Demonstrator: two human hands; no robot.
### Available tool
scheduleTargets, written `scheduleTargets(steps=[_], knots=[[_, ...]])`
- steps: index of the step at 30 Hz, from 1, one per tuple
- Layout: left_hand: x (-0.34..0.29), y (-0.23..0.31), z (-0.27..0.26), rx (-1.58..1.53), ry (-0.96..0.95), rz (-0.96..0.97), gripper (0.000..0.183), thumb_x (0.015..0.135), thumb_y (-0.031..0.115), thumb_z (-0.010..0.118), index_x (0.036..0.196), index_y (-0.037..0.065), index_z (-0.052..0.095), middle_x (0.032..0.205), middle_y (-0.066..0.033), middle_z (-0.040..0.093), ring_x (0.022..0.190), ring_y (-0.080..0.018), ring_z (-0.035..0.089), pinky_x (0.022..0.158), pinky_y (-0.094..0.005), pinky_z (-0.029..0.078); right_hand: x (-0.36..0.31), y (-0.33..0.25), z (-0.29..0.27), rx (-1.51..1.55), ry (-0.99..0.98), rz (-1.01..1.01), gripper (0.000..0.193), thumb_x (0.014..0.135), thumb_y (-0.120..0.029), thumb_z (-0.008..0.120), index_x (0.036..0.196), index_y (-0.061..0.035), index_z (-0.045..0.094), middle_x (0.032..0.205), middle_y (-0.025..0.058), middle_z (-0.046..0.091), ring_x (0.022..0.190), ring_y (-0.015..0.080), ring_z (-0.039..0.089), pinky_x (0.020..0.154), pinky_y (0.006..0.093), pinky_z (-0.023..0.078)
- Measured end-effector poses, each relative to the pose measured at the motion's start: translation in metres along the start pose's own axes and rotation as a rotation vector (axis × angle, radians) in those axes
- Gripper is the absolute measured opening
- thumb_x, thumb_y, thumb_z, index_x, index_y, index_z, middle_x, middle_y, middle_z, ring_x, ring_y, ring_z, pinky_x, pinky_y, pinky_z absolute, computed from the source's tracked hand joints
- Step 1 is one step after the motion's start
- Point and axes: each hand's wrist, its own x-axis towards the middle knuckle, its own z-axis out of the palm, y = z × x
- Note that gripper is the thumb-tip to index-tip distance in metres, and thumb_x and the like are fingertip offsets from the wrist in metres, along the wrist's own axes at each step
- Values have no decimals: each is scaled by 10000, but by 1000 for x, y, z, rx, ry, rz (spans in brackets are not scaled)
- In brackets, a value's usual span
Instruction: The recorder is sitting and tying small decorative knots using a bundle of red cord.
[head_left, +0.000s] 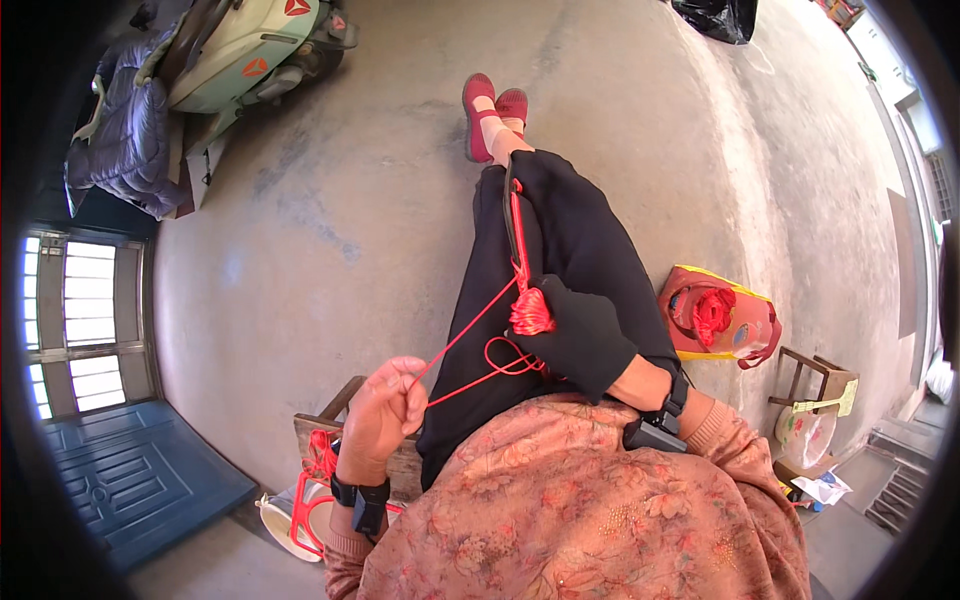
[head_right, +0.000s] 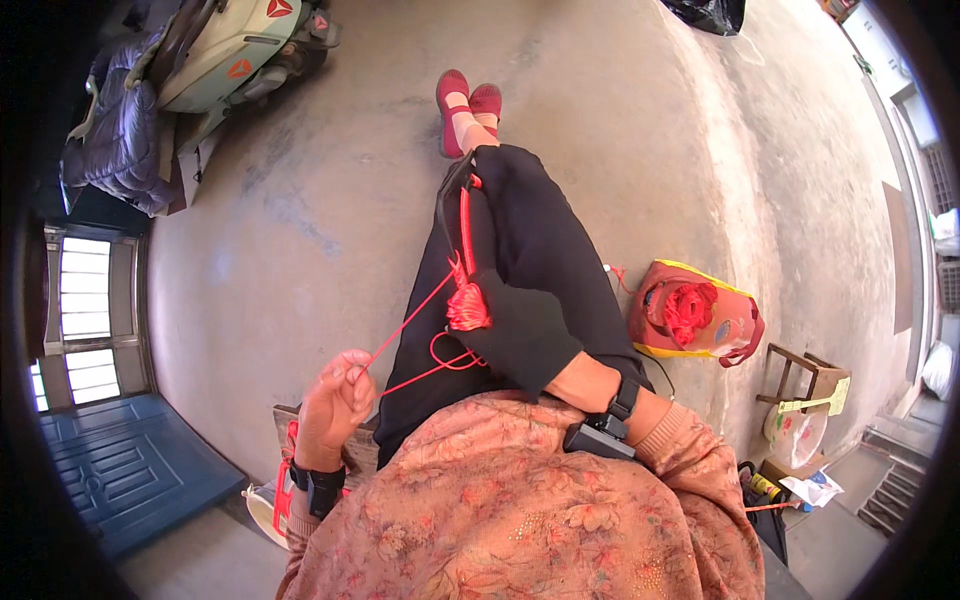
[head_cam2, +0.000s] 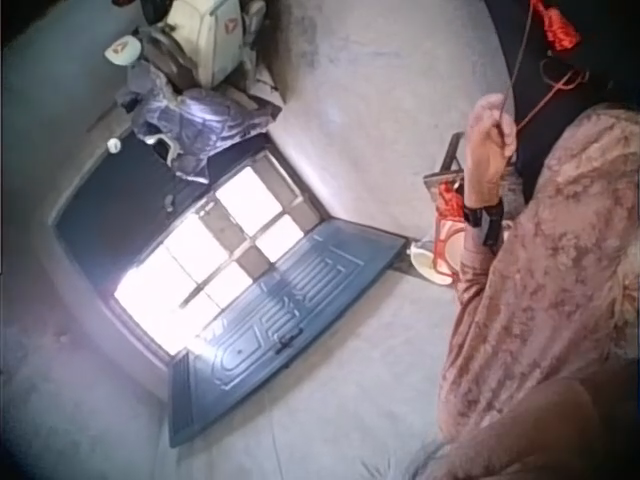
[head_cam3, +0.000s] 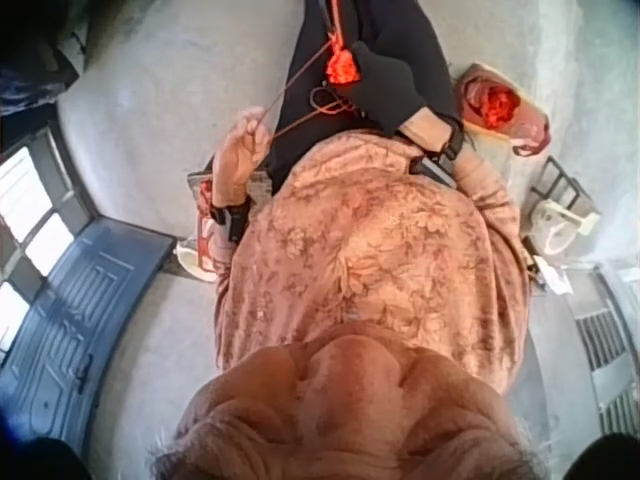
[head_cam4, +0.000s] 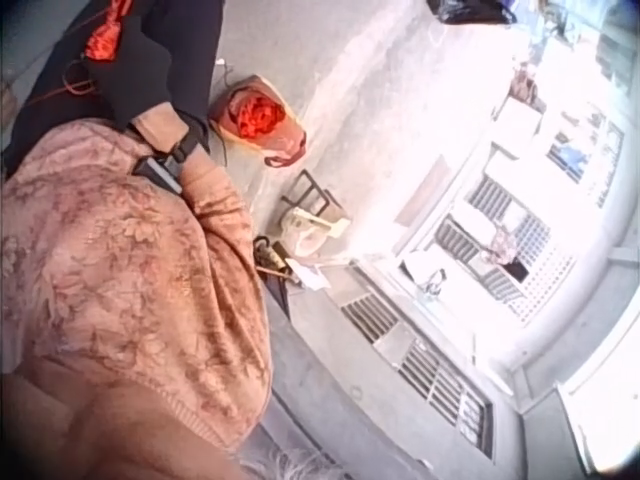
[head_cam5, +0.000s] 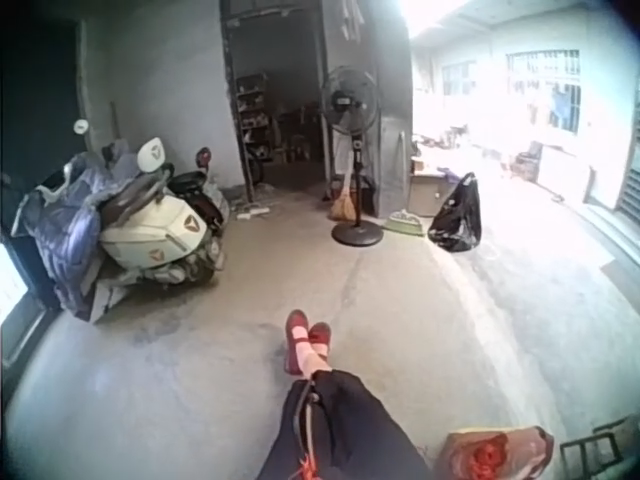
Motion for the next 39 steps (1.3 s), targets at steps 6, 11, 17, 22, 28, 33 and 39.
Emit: scheduleTargets(steps=[6, 11, 17, 22, 28, 33, 39], knots=[[-29, -1, 1, 340, -181, -157, 222, 969, 181, 540, 967, -28, 614, 577, 58, 408, 452, -27, 271, 428, -208, 185, 1, 2, 8, 3, -17, 24, 447, 824, -282, 685, 1179, -53, 539, 818, 196, 658, 765, 342, 666, 664, 410, 522], [-2, 19, 25, 65, -514, -25, 223, 958, 191, 547, 1008, -15, 615, 785, -73, 560, 561, -108, 460, 487, -232, 345, 7, 14, -28, 367, 139, 191, 462, 821, -270, 721, 1185, -43, 550, 935, 188, 646, 849, 291, 664, 784, 348, 518], [73, 31, 87, 93, -500, 447, 412, 933, 180, 551, 1315, 42, 484, 1499, -190, 252, 1322, -337, 387, 872, -355, 520, 23, 20, -83, 247, 314, 146, 434, 788, -238, 733, 1173, -99, 586, 1056, 138, 636, 926, 264, 649, 799, 349, 513], [118, 1, 98, 392, -96, 133, 404, 930, 54, 557, 1324, 27, 471, 1317, -91, 512, 1120, -171, 557, 886, -334, 505, 43, 2, -59, -460, 161, -40, 445, 731, -188, 724, 1150, -111, 595, 1003, 123, 630, 899, 312, 634, 739, 407, 510], [134, -20, 75, 305, -152, 150, 338, 934, 119, 607, 1250, 27, 532, 1126, -28, 624, 1002, -128, 603, 830, -303, 524, 52, -1, -30, 217, 56, -100, 597, 728, -66, 711, 1288, -70, 505, 1129, 167, 617, 1016, 299, 630, 850, 372, 503], [139, -9, 69, 252, -86, 153, 276, 940, 214, 620, 1169, 64, 587, 1082, -25, 655, 990, -135, 613, 783, -287, 538, 45, 6, -43, 197, 116, -178, 590, 767, 42, 654, 1325, -12, 468, 1198, 88, 594, 1071, 174, 599, 898, 295, 487], [87, 47, 62, -378, -36, 231, 374, 938, 402, 593, 1178, 115, 580, 1076, -57, 648, 992, -199, 630, 720, -343, 561, 36, -15, -69, 667, 200, 114, 595, 759, 38, 670, 1319, -1, 473, 1207, 113, 588, 1104, 181, 573, 926, 312, 474]])
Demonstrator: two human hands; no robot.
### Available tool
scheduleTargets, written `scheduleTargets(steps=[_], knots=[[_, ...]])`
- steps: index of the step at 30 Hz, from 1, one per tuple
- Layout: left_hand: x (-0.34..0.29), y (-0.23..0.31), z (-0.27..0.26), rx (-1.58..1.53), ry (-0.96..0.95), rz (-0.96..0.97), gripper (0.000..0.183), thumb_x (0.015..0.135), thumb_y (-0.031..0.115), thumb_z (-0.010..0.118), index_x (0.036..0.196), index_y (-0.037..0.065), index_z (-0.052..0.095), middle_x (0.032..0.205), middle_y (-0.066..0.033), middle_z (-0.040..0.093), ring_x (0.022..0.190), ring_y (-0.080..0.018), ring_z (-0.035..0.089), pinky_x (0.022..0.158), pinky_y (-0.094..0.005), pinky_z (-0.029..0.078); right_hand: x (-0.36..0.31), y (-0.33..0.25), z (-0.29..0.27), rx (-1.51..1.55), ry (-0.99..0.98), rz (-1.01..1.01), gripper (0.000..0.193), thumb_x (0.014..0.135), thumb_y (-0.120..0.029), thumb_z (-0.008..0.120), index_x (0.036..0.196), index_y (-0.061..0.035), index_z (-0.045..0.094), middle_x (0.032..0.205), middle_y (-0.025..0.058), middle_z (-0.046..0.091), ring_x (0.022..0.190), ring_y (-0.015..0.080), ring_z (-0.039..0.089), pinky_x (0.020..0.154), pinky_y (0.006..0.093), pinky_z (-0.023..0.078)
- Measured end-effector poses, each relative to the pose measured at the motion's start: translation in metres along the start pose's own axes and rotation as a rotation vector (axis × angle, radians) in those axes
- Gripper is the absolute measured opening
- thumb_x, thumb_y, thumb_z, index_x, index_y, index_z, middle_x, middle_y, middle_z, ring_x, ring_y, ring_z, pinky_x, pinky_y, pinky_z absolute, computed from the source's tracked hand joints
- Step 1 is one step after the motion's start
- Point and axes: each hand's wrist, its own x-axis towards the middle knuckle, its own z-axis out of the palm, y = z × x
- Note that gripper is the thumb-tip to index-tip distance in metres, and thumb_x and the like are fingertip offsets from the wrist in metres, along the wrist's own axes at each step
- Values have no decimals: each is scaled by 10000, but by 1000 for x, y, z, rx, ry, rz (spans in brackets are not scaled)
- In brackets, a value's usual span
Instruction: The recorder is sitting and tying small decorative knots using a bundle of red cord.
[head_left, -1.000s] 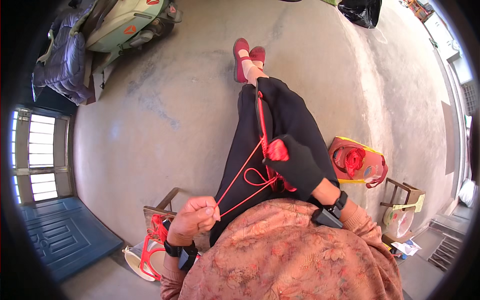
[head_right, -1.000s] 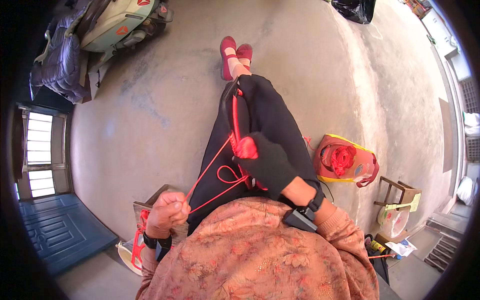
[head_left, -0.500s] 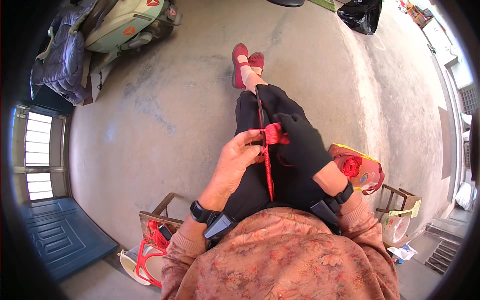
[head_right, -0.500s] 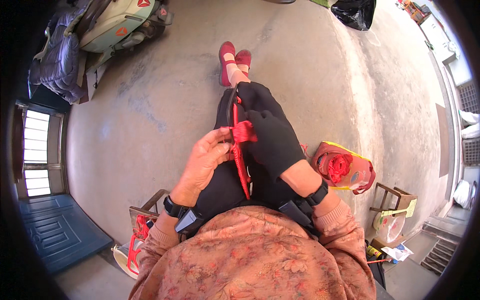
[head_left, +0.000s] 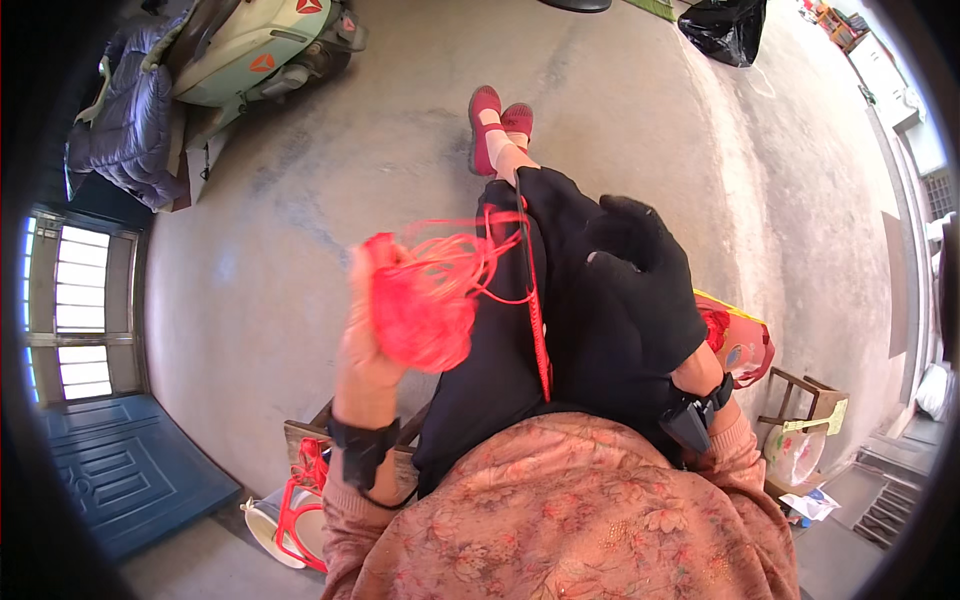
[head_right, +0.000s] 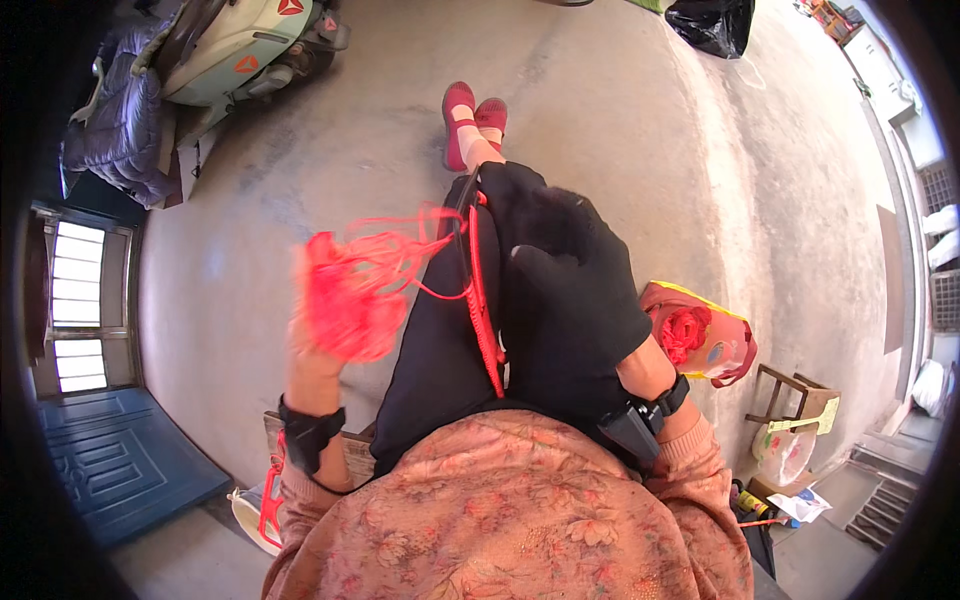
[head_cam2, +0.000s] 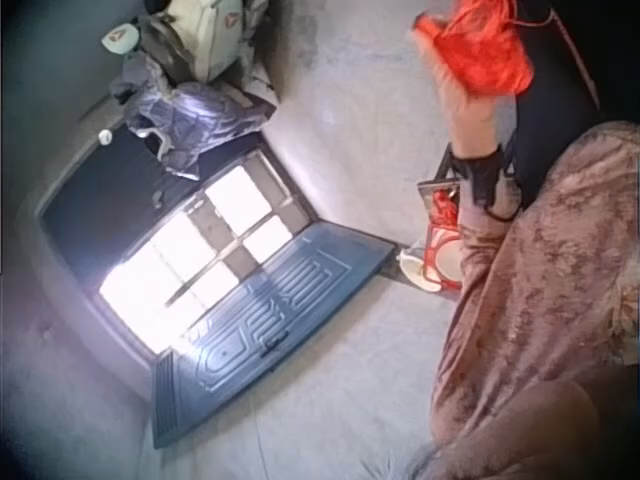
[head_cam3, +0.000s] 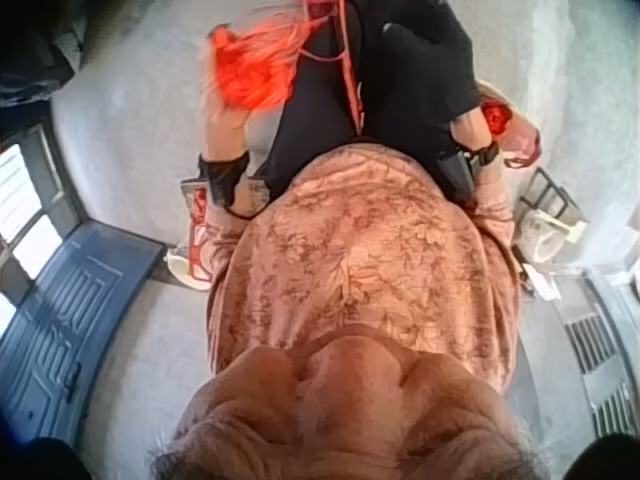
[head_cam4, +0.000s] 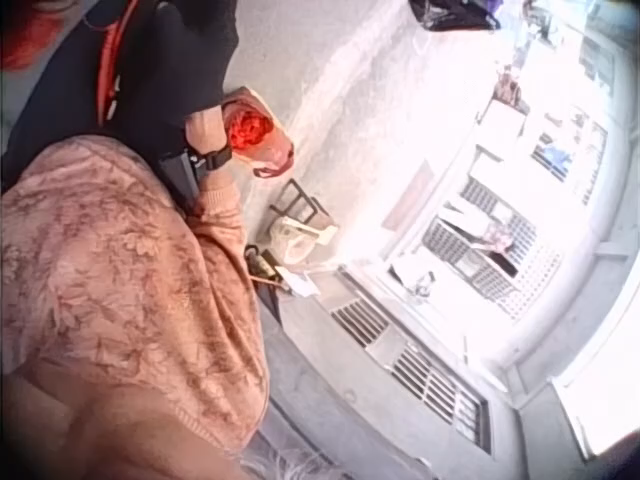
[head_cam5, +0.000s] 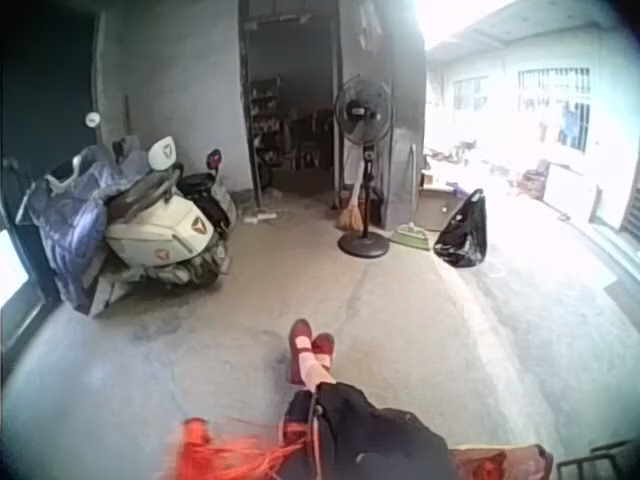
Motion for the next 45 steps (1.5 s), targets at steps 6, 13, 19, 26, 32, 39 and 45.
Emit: scheduleTargets(steps=[6, 13, 19, 26, 32, 39, 45], knots=[[-84, 44, 44, -34, -621, 110, 489, 869, 204, 708, 1219, 30, 414, 991, -121, 650, 890, -274, 612, 770, -442, 531, 11, -22, 39, -643, -64, -666, 502, 717, -72, 729, 1185, -16, 556, 1188, 129, 597, 1110, 285, 564, 994, 385, 426], [-98, 64, 17, 189, -834, 377, 289, 872, 113, 698, 1058, 15, 499, 1047, -146, 636, 876, -263, 622, 772, -432, 533, -10, -27, 9, -331, -692, -429, 151, 811, -87, 666, 948, -23, 647, 916, 70, 658, 892, 204, 609, 803, 338, 476], [-54, 30, -7, 878, -130, 119, 314, 965, 208, 536, 1184, -17, 533, 1048, -117, 621, 920, -228, 639, 840, -385, 535, -57, -18, -20, 299, -606, 168, 64, 877, -47, 612, 907, -2, 645, 809, 68, 654, 784, 128, 621, 690, 270, 483], [-1, -73, 11, 1463, -166, 302, 458, 767, 230, 758, 1136, 30, 576, 811, -69, 661, 806, -180, 669, 735, -348, 528, -89, -31, -18, 302, -525, 377, 49, 899, -45, 598, 901, -11, 633, 793, 46, 630, 713, 118, 594, 657, 264, 476], [3, -63, 16, 1536, -17, 308, 452, 706, 230, 811, 1061, 55, 593, 836, -83, 644, 810, -160, 637, 745, -329, 512, -63, -50, -23, 9, -370, 75, 71, 874, -63, 594, 895, -7, 633, 764, 67, 607, 662, 156, 579, 629, 285, 462], [6, -3, 10, 1183, -3, 660, 364, 846, -21, 585, 1197, 5, 490, 977, -100, 620, 954, -176, 607, 803, -321, 492, 16, -3, -10, -443, 120, -293, 192, 809, -118, 657, 972, -16, 658, 897, 121, 661, 753, 244, 638, 732, 349, 503], [27, -50, 9, 1937, -176, 712, 395, 756, -23, 634, 1140, 38, 561, 1047, -187, 616, 958, -367, 592, 826, -423, 488, 24, 55, 17, -486, -254, -110, 393, 787, -181, 708, 1145, -39, 625, 968, 156, 654, 859, 261, 647, 794, 325, 500]])
